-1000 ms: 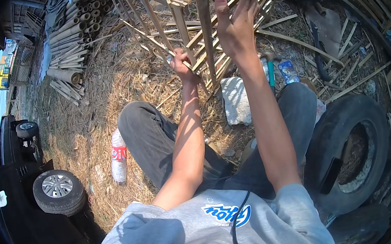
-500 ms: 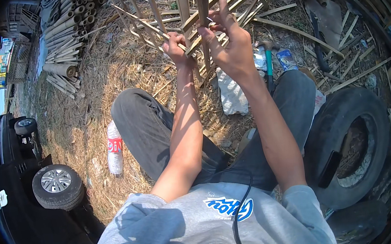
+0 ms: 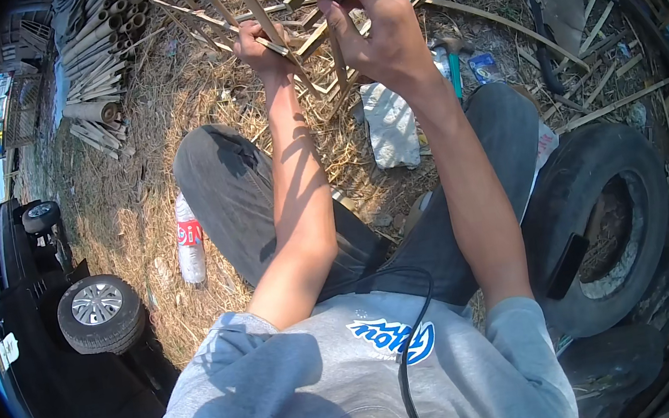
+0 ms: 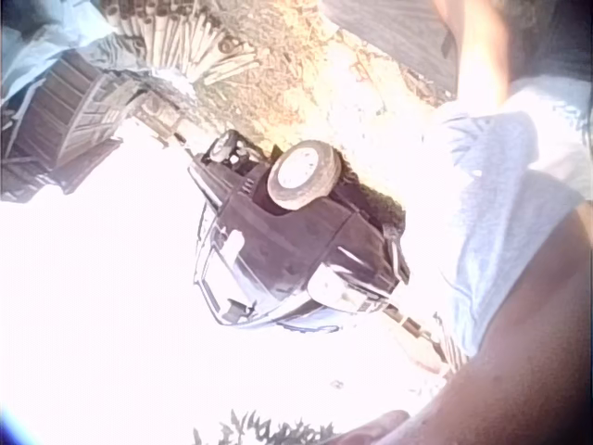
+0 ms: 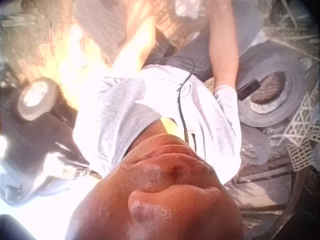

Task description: The person constructs a bamboo lattice structure by tying wooden strips together with wire and string, then uses a machete to shave and trim a bamboo pole while sitting on the ground.

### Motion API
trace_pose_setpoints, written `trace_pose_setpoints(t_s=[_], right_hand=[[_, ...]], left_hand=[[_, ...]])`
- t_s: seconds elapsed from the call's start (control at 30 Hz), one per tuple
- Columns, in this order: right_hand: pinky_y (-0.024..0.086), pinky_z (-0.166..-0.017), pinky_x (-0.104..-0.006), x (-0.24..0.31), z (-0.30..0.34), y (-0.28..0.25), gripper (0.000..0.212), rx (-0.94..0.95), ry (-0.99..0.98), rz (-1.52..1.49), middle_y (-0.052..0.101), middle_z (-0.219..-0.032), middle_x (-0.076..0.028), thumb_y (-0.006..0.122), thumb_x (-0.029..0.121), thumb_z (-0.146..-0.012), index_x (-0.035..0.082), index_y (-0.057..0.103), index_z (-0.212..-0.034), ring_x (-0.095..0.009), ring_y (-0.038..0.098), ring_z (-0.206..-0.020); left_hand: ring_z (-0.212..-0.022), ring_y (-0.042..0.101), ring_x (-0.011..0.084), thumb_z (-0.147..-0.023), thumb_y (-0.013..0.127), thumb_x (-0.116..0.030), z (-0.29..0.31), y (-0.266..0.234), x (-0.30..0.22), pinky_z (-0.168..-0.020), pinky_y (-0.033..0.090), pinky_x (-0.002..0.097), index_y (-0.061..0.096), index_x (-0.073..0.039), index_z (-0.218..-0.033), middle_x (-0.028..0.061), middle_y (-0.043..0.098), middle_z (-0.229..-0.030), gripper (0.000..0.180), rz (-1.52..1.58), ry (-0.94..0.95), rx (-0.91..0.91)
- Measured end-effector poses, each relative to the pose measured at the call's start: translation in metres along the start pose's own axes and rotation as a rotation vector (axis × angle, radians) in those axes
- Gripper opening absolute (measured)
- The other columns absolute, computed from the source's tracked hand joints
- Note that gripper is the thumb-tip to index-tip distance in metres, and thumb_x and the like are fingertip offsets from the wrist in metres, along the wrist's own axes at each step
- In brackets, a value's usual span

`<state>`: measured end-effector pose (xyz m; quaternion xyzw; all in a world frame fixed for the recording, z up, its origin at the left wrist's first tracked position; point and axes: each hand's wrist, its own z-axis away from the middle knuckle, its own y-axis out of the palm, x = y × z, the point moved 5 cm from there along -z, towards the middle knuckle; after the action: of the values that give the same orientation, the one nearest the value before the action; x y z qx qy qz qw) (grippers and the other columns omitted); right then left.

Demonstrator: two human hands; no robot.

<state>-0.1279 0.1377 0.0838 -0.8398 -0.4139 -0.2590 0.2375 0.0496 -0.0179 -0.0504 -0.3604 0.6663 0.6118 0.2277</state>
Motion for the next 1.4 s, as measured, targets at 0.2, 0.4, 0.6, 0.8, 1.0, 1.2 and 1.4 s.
trace_pose_setpoints(t_s=[0.2, 0.4, 0.6, 0.8, 1.0, 1.2, 1.4], right_hand=[[0.059, -0.079, -0.0341, -0.005, 0.009, 0.012, 0.058, 0.101, -0.023, 0.072, 0.069, -0.099, -0.015, 0.062, 0.003, -0.094, 0.006, 0.041, -0.149, -0.024, 0.071, -0.088], [0.054, -0.076, -0.0372, 0.004, 0.002, 0.014, 0.039, 0.072, -0.001, 0.095, 0.065, -0.096, -0.022, 0.066, 0.006, -0.091, -0.007, 0.055, -0.127, -0.033, 0.066, -0.086], [0.057, -0.071, -0.0339, 0.012, 0.001, 0.012, 0.036, -0.054, 0.033, 0.024, 0.066, -0.094, -0.019, 0.061, 0.001, -0.09, -0.008, 0.056, -0.125, -0.027, 0.068, -0.083], [0.058, -0.068, -0.0307, 0.018, 0.008, 0.013, 0.041, -0.114, 0.067, 0.013, 0.066, -0.094, -0.015, 0.062, -0.003, -0.085, -0.008, 0.056, -0.126, -0.021, 0.068, -0.084], [0.049, -0.098, -0.0375, 0.0, 0.031, 0.024, 0.073, -0.108, 0.11, -0.148, 0.037, -0.136, -0.015, 0.069, 0.02, -0.09, -0.001, 0.031, -0.149, -0.024, 0.044, -0.128], [0.05, -0.095, -0.0373, -0.003, 0.045, 0.039, 0.08, -0.025, 0.309, -0.071, 0.044, -0.13, -0.016, 0.078, 0.029, -0.082, -0.001, 0.036, -0.143, -0.024, 0.05, -0.121], [0.044, -0.098, -0.0466, 0.004, 0.041, 0.036, 0.085, 0.125, 0.31, 0.055, 0.058, -0.114, -0.02, 0.086, 0.032, -0.07, -0.002, 0.044, -0.136, -0.035, 0.05, -0.115]], left_hand=[[-0.037, 0.038, 0.0156, -0.088, 0.04, -0.016, -0.002, 0.001, -0.003, -0.038, 0.034, 0.029, 0.046, -0.006, -0.068, 0.0068, 0.041, -0.048, 0.023, -0.057, 0.095, 0.028], [-0.056, 0.045, 0.0096, -0.095, 0.055, -0.018, 0.023, -0.01, 0.024, -0.053, 0.036, 0.0244, 0.045, -0.005, -0.082, 0.0007, 0.051, -0.066, 0.021, -0.244, 0.0, 0.049], [-0.049, 0.047, 0.009, -0.102, 0.052, -0.03, 0.05, 0.007, 0.025, -0.044, 0.033, 0.0215, 0.038, -0.005, -0.105, 0.0027, 0.05, -0.06, 0.029, -0.094, -0.152, -0.085], [-0.045, 0.042, 0.0075, -0.092, 0.051, -0.009, 0.051, 0.0, 0.018, -0.042, 0.03, 0.0218, 0.043, -0.007, -0.108, 0.0011, 0.044, -0.06, 0.018, 0.182, -0.118, -0.06], [-0.048, 0.042, 0.0085, -0.089, 0.052, -0.008, 0.058, 0.007, 0.02, -0.045, 0.032, 0.0227, 0.044, -0.007, -0.109, 0.0013, 0.044, -0.065, 0.022, 0.113, -0.173, -0.009], [-0.053, 0.048, 0.0092, -0.09, 0.053, -0.011, 0.043, -0.015, 0.037, -0.049, 0.036, 0.0222, 0.044, -0.003, -0.109, 0.0022, 0.046, -0.072, 0.024, 0.036, -0.197, -0.007], [-0.053, 0.049, 0.0093, -0.088, 0.053, -0.008, 0.045, 0.001, 0.033, -0.047, 0.038, 0.0222, 0.046, -0.003, -0.101, 0.0022, 0.048, -0.068, 0.016, -0.051, 0.01, 0.038]])
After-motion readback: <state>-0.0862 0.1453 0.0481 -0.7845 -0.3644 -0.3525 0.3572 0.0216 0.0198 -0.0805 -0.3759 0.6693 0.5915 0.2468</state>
